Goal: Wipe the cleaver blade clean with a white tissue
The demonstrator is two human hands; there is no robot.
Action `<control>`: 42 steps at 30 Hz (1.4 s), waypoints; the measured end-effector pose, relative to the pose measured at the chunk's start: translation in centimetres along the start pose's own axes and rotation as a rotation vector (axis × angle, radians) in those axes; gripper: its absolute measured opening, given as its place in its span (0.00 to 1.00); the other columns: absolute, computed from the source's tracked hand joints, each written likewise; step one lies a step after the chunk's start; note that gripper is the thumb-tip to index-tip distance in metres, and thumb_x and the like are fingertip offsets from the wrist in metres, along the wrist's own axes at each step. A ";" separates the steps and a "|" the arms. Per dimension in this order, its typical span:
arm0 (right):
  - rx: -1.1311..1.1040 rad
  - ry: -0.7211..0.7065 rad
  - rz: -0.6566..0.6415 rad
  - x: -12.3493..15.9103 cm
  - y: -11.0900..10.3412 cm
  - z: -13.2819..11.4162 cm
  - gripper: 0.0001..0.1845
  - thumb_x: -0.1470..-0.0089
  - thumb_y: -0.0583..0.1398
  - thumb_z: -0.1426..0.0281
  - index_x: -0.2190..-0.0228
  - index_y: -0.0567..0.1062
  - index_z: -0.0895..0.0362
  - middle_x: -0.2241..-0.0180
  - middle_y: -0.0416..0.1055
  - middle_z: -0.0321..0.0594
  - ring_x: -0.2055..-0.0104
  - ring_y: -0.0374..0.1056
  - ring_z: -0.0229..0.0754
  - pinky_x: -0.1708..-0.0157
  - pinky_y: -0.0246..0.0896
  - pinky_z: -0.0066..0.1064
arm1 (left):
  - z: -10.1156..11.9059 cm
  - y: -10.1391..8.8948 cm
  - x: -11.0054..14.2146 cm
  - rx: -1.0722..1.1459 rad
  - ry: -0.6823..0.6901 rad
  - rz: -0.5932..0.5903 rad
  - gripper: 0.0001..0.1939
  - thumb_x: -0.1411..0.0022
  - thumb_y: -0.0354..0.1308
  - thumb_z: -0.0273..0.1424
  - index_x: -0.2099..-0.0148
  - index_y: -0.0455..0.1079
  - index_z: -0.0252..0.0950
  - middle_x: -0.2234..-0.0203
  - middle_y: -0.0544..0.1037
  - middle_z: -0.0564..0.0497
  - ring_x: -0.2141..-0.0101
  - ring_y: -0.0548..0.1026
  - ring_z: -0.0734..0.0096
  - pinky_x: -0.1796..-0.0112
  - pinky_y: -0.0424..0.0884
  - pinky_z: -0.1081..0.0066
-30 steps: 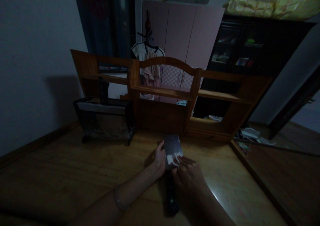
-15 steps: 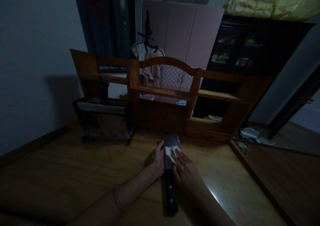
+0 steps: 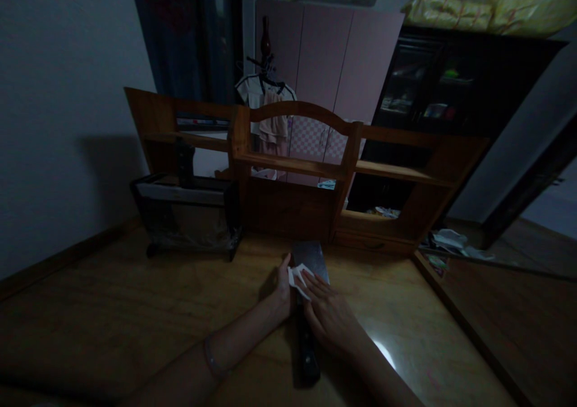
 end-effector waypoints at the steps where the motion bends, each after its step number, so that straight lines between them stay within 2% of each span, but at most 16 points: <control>1: 0.008 0.008 0.007 0.0 0.1 0.0 0.29 0.38 0.48 0.74 0.36 0.53 0.57 0.35 0.53 0.43 0.32 0.47 0.43 0.34 0.47 0.45 | 0.0 0.0 0.0 -0.008 0.002 0.003 0.26 0.36 0.49 0.49 0.77 0.66 0.34 0.85 0.72 0.48 0.82 0.72 0.66 0.73 0.70 0.68; 4: 0.039 0.051 0.039 -0.1 0.4 0.2 0.29 0.37 0.48 0.73 0.36 0.54 0.56 0.35 0.54 0.42 0.32 0.45 0.43 0.34 0.46 0.45 | -0.1 0.1 -0.2 -0.013 0.009 -0.025 0.27 0.36 0.48 0.50 0.73 0.69 0.32 0.82 0.74 0.46 0.79 0.74 0.63 0.69 0.71 0.66; 8: 0.092 0.106 0.100 0.0 0.8 0.9 0.28 0.37 0.49 0.73 0.37 0.57 0.58 0.36 0.57 0.43 0.32 0.46 0.44 0.34 0.45 0.46 | -0.1 0.1 -0.8 0.072 0.050 -0.135 0.25 0.33 0.45 0.46 0.63 0.73 0.30 0.76 0.78 0.44 0.73 0.78 0.62 0.62 0.72 0.66; 11: 0.130 0.167 0.123 0.1 1.0 1.6 0.26 0.37 0.48 0.72 0.39 0.61 0.59 0.37 0.58 0.44 0.32 0.47 0.46 0.34 0.45 0.46 | -0.1 0.0 -0.9 0.046 0.034 -0.184 0.26 0.33 0.44 0.46 0.57 0.73 0.27 0.72 0.80 0.41 0.68 0.79 0.59 0.60 0.73 0.65; 16: 0.185 0.225 0.116 0.3 1.0 2.3 0.25 0.37 0.48 0.72 0.41 0.64 0.62 0.38 0.61 0.46 0.34 0.50 0.48 0.34 0.45 0.47 | 0.0 0.4 -0.4 0.052 0.016 -0.204 0.29 0.32 0.41 0.46 0.53 0.72 0.26 0.67 0.80 0.38 0.64 0.79 0.56 0.58 0.73 0.62; 23: 0.235 0.272 0.109 0.5 0.7 2.6 0.24 0.39 0.47 0.76 0.44 0.69 0.62 0.40 0.64 0.48 0.34 0.52 0.48 0.35 0.44 0.47 | -0.1 0.7 -0.1 0.037 -0.002 -0.220 0.29 0.33 0.44 0.46 0.49 0.70 0.25 0.63 0.80 0.36 0.62 0.79 0.54 0.57 0.72 0.60; 28: 0.216 0.260 0.138 0.5 1.3 3.0 0.27 0.39 0.47 0.76 0.40 0.63 0.64 0.38 0.59 0.49 0.33 0.48 0.48 0.35 0.47 0.48 | 0.0 0.7 -0.1 0.042 0.014 -0.211 0.29 0.32 0.42 0.46 0.49 0.70 0.25 0.64 0.80 0.36 0.61 0.79 0.55 0.56 0.72 0.61; 32: 0.139 0.167 0.128 0.5 1.6 3.0 0.29 0.39 0.47 0.75 0.37 0.56 0.62 0.34 0.51 0.47 0.31 0.40 0.47 0.34 0.47 0.47 | 0.0 0.8 -0.1 0.063 0.027 -0.158 0.27 0.31 0.41 0.44 0.51 0.71 0.26 0.67 0.80 0.39 0.64 0.80 0.58 0.57 0.72 0.63; 36: 0.009 0.113 0.080 0.4 1.3 2.4 0.30 0.36 0.46 0.74 0.34 0.48 0.56 0.33 0.45 0.41 0.30 0.37 0.43 0.34 0.46 0.47 | -0.2 0.8 -0.5 0.085 0.064 -0.110 0.24 0.32 0.45 0.43 0.58 0.73 0.27 0.70 0.80 0.42 0.68 0.79 0.62 0.59 0.72 0.67; 42: -0.055 0.080 0.028 -0.4 0.8 1.2 0.30 0.35 0.44 0.73 0.34 0.45 0.54 0.32 0.42 0.40 0.30 0.36 0.40 0.33 0.41 0.45 | -0.4 0.4 -0.9 0.094 0.106 -0.038 0.23 0.31 0.45 0.42 0.69 0.71 0.32 0.79 0.77 0.49 0.77 0.76 0.69 0.64 0.72 0.71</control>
Point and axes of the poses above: each hand's wrist, its own x-axis away from the middle knuckle, its own y-axis out of the palm, z = x × y, the point moved 2 cm from there along -x, towards the middle knuckle
